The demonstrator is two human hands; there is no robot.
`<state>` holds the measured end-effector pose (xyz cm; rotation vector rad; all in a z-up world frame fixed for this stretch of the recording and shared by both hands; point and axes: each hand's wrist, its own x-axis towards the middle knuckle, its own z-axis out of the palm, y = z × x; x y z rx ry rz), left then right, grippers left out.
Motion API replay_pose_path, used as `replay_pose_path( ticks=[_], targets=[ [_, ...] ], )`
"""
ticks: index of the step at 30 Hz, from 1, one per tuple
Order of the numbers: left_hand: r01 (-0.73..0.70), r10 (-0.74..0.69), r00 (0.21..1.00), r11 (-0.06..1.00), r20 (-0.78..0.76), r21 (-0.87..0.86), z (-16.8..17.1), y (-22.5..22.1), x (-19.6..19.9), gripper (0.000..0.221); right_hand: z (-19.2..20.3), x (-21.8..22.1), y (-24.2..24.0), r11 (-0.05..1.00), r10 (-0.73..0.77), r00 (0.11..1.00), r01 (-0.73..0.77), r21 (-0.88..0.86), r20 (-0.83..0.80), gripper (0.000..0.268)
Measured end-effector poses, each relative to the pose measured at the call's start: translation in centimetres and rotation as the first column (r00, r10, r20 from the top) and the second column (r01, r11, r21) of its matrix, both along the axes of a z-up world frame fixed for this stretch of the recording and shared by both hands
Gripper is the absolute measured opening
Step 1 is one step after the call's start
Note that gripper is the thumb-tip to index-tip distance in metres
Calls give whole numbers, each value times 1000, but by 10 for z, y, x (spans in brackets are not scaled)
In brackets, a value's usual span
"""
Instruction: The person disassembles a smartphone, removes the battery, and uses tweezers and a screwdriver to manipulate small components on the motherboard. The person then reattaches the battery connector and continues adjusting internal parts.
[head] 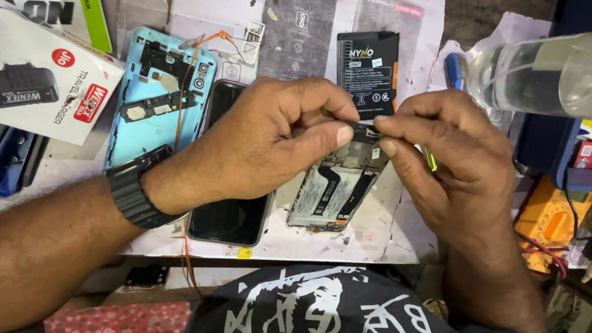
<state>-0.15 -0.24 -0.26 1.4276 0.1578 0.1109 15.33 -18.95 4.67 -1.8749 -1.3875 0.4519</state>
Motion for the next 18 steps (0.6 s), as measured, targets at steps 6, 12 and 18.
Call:
replay_pose_path(
  ticks=[6,12,18],
  targets=[
    [-34,28,998,992,48,125,4,1,1,13,-6,7,-6,1000,-21,920,20,-6,-391,28],
    [-37,25,997,986,77,164,14,-2,-3,12,-4,2,-15,994,-106,838,75,-78,-536,28],
    [-6,-12,988,994,156,111,23,-2,-5,15,-1,2,-14,999,-51,885,42,-29,-462,18]
  ],
)
